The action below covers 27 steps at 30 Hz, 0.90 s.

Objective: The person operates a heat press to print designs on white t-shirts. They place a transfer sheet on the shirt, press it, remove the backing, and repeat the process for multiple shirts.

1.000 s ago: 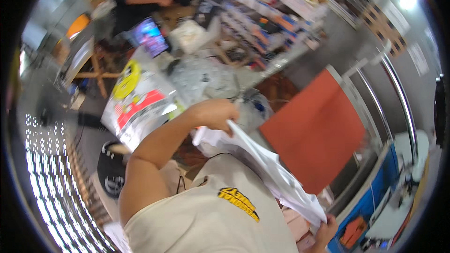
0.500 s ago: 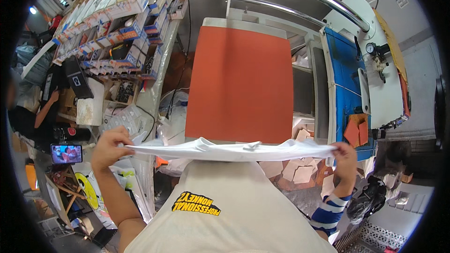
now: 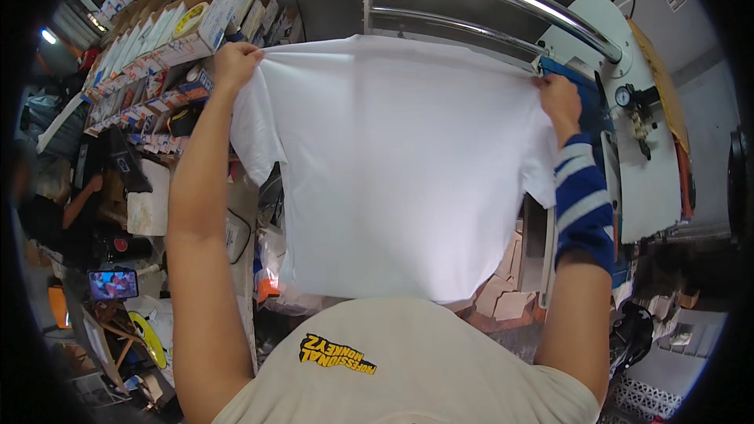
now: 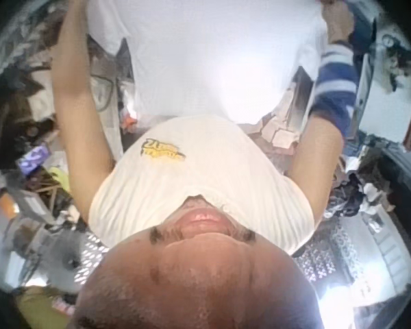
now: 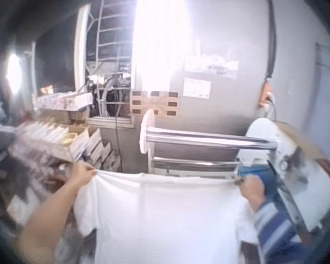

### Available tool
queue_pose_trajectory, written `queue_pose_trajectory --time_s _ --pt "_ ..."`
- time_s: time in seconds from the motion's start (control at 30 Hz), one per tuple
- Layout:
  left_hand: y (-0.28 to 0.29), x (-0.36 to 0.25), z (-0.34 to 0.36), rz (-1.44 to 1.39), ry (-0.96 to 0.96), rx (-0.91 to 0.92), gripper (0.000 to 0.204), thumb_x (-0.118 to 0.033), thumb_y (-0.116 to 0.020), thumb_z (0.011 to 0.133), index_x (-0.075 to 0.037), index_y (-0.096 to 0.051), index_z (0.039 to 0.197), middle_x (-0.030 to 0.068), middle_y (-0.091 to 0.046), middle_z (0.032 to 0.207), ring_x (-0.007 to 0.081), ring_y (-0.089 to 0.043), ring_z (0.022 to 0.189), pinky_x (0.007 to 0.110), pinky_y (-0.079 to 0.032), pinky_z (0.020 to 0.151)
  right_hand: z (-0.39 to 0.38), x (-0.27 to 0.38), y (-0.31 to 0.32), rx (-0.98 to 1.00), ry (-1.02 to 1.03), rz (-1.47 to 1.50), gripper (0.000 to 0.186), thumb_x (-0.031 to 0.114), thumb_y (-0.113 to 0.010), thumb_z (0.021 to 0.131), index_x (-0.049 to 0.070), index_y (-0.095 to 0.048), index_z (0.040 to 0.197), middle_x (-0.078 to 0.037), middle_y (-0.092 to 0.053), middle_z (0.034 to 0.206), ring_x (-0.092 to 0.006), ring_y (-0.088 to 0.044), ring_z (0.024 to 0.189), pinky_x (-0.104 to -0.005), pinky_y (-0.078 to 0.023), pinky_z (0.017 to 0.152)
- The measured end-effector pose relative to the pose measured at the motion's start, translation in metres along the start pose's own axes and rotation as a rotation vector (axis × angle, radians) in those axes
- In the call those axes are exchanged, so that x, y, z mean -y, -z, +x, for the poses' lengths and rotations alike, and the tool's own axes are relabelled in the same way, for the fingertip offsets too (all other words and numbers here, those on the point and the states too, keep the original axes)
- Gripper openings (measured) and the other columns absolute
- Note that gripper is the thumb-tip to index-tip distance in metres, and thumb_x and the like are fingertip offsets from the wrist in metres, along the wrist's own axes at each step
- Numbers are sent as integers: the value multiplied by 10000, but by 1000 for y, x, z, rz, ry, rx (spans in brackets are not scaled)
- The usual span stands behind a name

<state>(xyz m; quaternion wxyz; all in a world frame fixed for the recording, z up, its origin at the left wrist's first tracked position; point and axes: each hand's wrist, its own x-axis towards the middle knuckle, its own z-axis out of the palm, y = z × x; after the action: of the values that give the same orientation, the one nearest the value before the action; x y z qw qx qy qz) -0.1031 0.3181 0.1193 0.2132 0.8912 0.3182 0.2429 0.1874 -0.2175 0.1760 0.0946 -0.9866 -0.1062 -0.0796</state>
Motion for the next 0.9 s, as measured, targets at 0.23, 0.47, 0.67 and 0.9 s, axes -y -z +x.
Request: queue_pose_trajectory --time_s 0.23,0.47,0.67,0.9 --pt "-128 32 35 -101 445 29 187 -293 -825 767 -120 -799 833 70 -761 853 221 -725 843 374 -562 778 95 -53 -193 132 -191 560 222 234 -643 964 15 -639 1004 -140 -685 835 -247 -688 661 -345 -572 533" --pt "-158 49 72 -875 542 65 343 -175 -771 868 37 -671 1118 101 -713 1003 219 -706 923 322 -568 773 123 -6 -192 12 -227 755 163 154 -635 969 -5 -607 981 -99 -641 761 -184 -624 579 -298 -532 487" --pt "-181 27 -53 -763 278 143 660 -256 -721 917 4 -447 1457 190 -487 1471 283 -449 1371 368 -373 1115 23 -4 -215 -173 243 786 416 218 -742 884 36 -626 1240 -166 -651 1209 -226 -631 1065 -382 -514 850" --pt "-114 93 -391 -1461 1086 741 586 -455 -543 999 -65 -487 1432 86 -598 1352 239 -558 1246 389 -455 1041 -341 -138 -209 363 -703 1116 424 343 -605 996 11 -590 1259 -106 -685 1112 -168 -658 961 -302 -539 790"
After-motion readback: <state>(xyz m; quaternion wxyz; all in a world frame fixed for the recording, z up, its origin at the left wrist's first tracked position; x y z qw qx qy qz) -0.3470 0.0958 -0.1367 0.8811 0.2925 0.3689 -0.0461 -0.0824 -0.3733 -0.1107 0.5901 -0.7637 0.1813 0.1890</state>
